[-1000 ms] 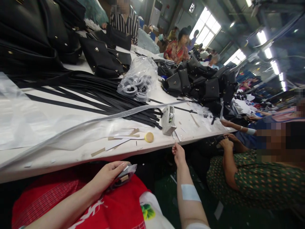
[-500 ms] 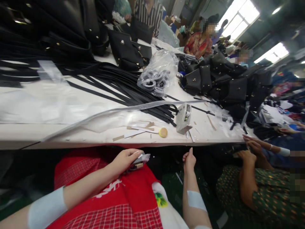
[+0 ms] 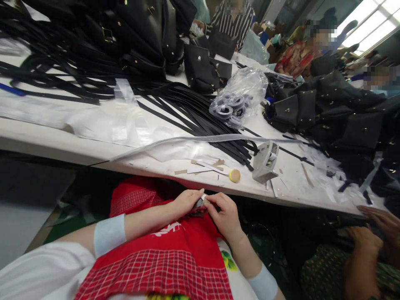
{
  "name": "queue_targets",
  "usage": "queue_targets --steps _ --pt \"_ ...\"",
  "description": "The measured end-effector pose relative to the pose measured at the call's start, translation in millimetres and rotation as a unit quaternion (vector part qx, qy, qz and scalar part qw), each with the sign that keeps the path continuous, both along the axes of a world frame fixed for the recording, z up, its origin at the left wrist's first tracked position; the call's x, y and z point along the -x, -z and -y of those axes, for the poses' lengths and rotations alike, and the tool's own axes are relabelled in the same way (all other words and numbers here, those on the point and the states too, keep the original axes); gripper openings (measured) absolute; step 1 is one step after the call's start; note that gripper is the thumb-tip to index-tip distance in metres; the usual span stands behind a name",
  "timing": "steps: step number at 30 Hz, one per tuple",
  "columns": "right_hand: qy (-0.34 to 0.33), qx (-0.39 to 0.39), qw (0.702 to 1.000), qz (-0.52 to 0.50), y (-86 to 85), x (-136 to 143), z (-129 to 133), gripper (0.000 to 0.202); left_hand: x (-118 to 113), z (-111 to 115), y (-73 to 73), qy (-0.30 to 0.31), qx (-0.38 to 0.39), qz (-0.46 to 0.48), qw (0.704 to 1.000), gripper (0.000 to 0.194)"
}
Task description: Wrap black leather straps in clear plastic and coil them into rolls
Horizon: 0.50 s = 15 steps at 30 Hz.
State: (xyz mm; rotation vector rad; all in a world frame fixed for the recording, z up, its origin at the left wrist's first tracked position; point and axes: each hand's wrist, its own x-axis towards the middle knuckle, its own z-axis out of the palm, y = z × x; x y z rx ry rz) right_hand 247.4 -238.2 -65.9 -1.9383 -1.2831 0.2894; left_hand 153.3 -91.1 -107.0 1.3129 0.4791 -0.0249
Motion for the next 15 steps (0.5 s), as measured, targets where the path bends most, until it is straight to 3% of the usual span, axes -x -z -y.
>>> queue_targets --steps 4,6,10,15 --pt "0.016 0.023 0.999 -0.023 6.3 -6.6 -2.9 0.012 5.3 -4.3 -5.2 0.016 0.011 0.02 1.0 0.028" --pt "0.021 0.028 0.999 -0.009 3.9 -7.4 -2.7 0.01 7.6 -4.5 -8.6 0.042 0.024 0.024 0.999 0.027" --pt "0.015 -0.017 1.0 0.016 -2.8 -8.1 -1.6 0.01 8.0 -2.4 -11.2 0.064 0.031 0.027 0.997 0.035" --pt "0.004 -0.032 0.999 0.014 -0.4 -13.4 -7.4 0.008 5.1 -0.5 -9.0 0.062 0.033 0.026 0.997 0.061"
